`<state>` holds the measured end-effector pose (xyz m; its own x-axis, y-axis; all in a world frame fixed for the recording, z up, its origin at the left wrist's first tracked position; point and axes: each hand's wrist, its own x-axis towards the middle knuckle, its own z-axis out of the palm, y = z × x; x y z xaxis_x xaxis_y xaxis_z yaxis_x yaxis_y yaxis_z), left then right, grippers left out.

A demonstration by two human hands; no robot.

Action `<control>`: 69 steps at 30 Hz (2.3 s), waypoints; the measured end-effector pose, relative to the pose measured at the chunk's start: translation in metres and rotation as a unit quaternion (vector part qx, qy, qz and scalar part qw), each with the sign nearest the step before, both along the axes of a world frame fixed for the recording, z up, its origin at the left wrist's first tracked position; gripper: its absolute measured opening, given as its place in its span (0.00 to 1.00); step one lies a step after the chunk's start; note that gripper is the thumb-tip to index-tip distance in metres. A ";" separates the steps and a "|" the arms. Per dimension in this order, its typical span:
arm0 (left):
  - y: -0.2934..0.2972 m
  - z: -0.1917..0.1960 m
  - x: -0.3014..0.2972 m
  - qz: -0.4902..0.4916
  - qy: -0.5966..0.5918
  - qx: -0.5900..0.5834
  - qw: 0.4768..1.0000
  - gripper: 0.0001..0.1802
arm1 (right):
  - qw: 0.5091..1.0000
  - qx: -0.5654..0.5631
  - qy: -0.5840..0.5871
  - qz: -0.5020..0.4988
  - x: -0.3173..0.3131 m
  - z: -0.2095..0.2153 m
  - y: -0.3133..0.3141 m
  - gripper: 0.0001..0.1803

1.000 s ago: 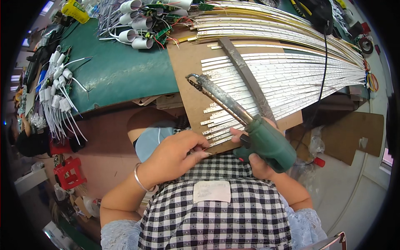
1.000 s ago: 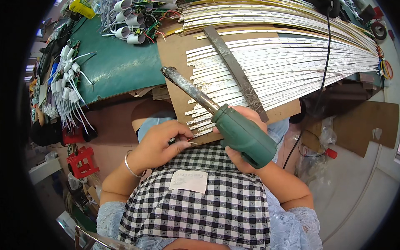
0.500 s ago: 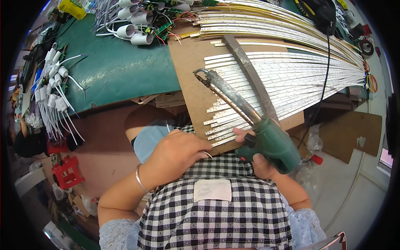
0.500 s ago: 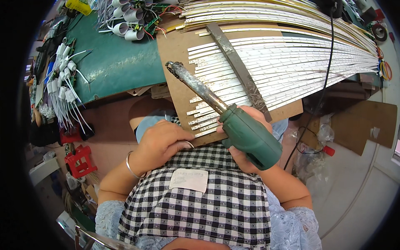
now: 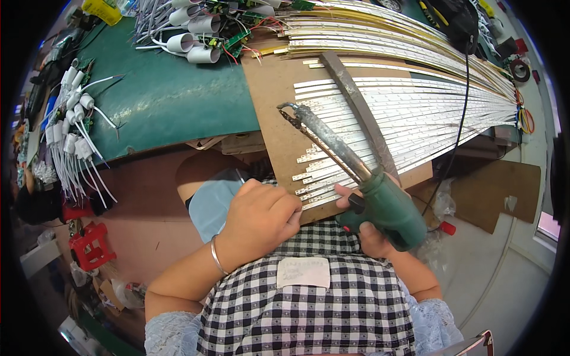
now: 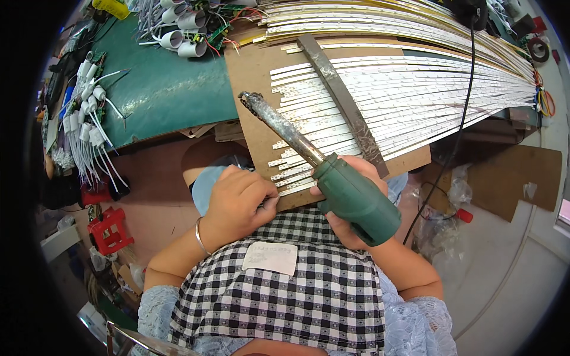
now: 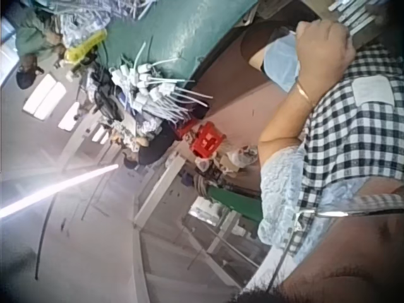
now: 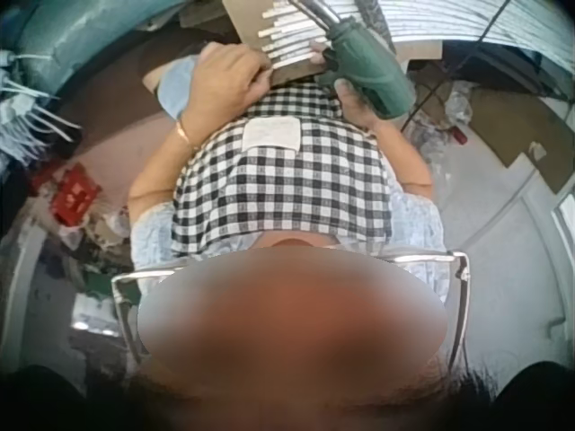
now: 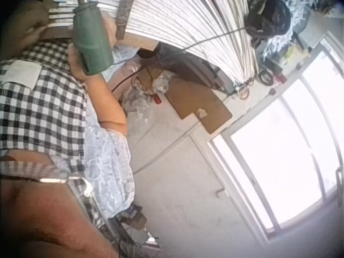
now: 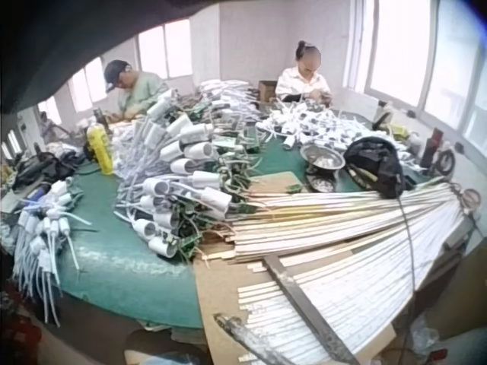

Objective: The person assembles electronic components at a factory workstation. They pick up green circuit boards with attached white cylindrical parts and wires, then use a soldering iron to secure connections on the boards. The person handles the components one at a time, placing finished units on the table.

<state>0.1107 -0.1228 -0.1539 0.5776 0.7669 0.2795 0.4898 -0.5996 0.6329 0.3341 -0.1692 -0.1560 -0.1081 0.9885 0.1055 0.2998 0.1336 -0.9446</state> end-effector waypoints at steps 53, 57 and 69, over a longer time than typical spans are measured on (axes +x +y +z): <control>-0.003 -0.007 0.001 0.004 -0.043 -0.016 0.999 0.12 | 0.990 -0.097 0.094 -0.046 0.057 0.005 -0.082 0.16; -0.003 -0.007 0.000 0.006 -0.044 -0.015 0.999 0.12 | 0.987 -0.085 0.114 -0.078 0.057 0.009 -0.075 0.17; -0.004 -0.001 0.001 0.022 -0.020 -0.023 0.999 0.11 | 0.978 -0.109 0.144 -0.107 0.056 0.008 -0.059 0.25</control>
